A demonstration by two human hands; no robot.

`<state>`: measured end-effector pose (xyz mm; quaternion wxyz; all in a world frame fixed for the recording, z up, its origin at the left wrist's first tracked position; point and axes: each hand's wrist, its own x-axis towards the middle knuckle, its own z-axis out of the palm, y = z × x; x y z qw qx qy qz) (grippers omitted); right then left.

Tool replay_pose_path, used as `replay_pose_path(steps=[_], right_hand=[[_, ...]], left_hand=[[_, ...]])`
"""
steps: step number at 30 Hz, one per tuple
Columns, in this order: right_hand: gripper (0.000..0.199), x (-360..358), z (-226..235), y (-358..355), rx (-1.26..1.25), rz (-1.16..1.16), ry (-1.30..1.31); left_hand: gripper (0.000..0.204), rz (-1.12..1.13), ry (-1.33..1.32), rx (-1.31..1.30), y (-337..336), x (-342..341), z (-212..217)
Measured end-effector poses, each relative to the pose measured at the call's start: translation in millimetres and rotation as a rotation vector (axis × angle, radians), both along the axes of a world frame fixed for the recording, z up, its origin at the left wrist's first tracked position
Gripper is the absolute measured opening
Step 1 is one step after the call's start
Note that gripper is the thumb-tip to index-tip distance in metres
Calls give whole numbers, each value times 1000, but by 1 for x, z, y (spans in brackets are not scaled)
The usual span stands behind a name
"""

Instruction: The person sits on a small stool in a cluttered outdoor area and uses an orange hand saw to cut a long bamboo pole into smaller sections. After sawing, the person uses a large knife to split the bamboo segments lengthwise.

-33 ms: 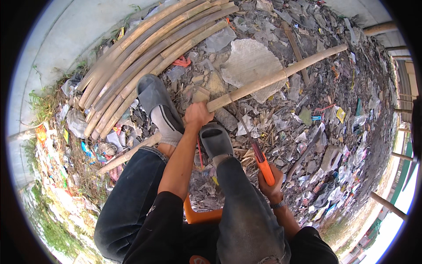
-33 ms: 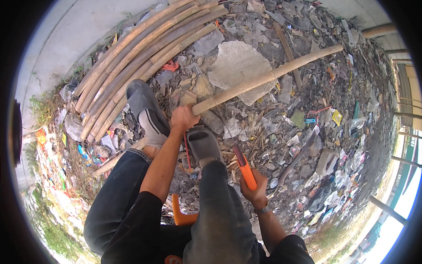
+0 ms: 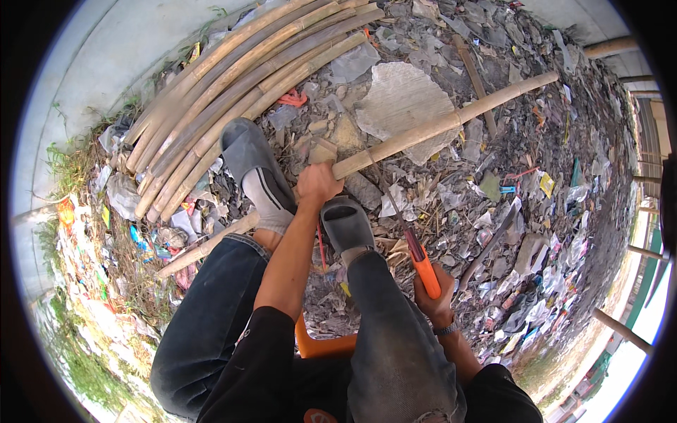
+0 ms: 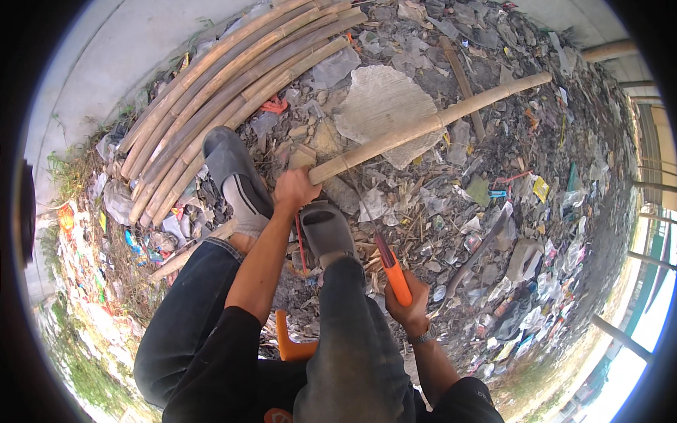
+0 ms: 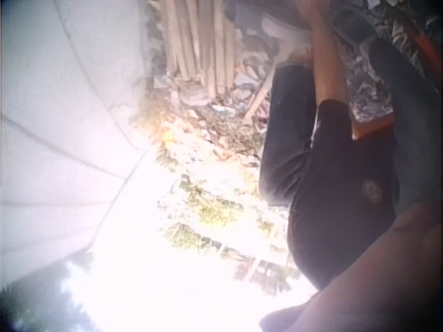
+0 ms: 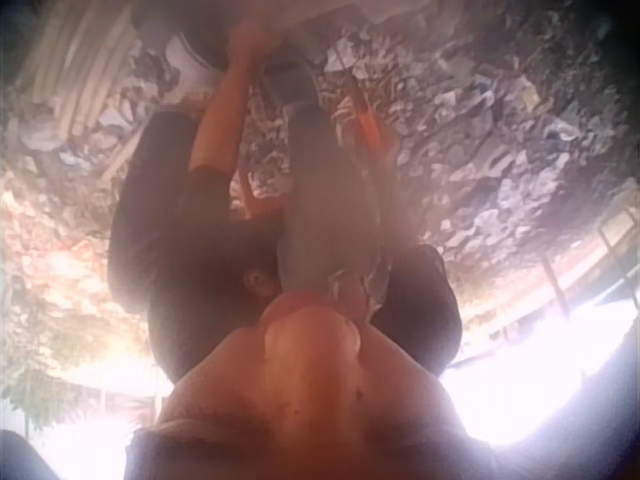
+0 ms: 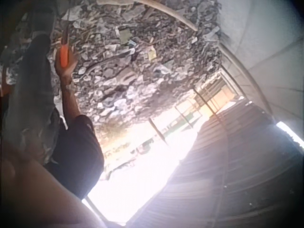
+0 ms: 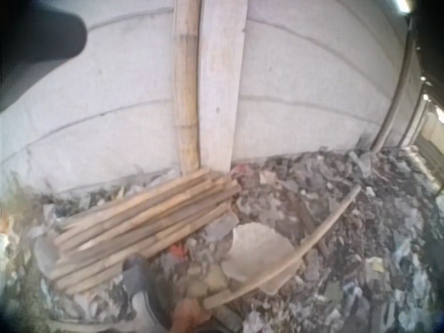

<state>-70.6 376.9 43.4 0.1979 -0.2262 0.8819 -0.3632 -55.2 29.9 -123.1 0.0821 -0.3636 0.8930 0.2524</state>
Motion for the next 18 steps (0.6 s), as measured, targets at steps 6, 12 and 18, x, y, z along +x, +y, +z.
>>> replay_pose_path(steps=[6,12,18], right_hand=[[14,-25,-18,-62,-150,-57,29],[12,-35,-39,-59,-187,-57,-68],[25,43,8,55,-18,47,-33]], left_hand=[[40,-5,5,-50,8,-3,3],[39,-31,-28,-23,5,-3,-6],[42,6,-90,-26,1,0,4]])
